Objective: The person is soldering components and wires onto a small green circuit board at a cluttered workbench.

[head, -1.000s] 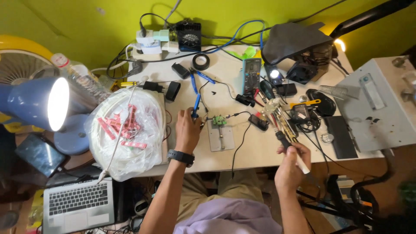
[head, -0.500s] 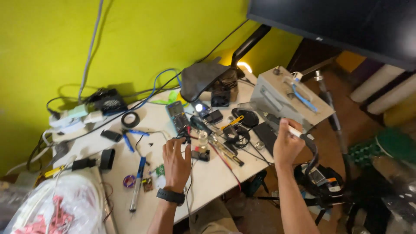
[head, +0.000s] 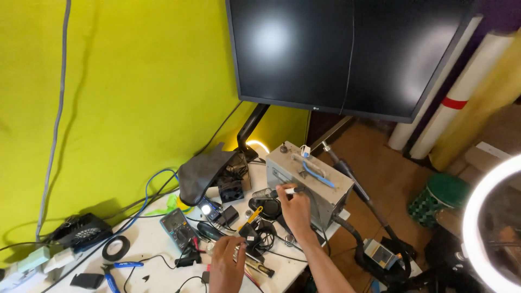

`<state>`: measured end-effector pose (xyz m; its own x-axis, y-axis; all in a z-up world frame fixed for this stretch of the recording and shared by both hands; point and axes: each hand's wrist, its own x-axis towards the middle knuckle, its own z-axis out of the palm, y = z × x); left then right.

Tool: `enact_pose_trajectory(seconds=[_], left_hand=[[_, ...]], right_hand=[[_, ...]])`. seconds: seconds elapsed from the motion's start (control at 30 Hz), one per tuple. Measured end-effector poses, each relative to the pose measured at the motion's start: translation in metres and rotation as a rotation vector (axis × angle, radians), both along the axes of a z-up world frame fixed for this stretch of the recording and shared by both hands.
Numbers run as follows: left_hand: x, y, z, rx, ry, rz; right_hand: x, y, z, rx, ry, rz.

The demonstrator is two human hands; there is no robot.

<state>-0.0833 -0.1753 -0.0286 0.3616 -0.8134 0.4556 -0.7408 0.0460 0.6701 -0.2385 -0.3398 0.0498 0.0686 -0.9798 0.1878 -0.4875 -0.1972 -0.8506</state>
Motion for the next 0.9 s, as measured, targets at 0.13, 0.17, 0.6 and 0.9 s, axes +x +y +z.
enact_pose_trajectory(seconds=[0.13,0.17,0.6,0.9], left_hand=[[-0.008,0.001,0.030,0.056,-0.002,-0.024],[-0.008,0.005,0.040,0.126,0.079,-0.041],[0.081,0.129,0.058,-0.075,0.206,0.374],[0.119,0.209,-0.010,0.067,0.183,0.443]], right_hand=[[0.007,-0.007,-0.019,-0.133,0.028,0.031],[0.009,-0.002,-0.014,-0.003,-0.024,0.027],[0.001,0.003,-0.102,-0.123,-0.415,-0.017],[0.046,0.144,-0.049,-0.384,-0.299,0.265]])
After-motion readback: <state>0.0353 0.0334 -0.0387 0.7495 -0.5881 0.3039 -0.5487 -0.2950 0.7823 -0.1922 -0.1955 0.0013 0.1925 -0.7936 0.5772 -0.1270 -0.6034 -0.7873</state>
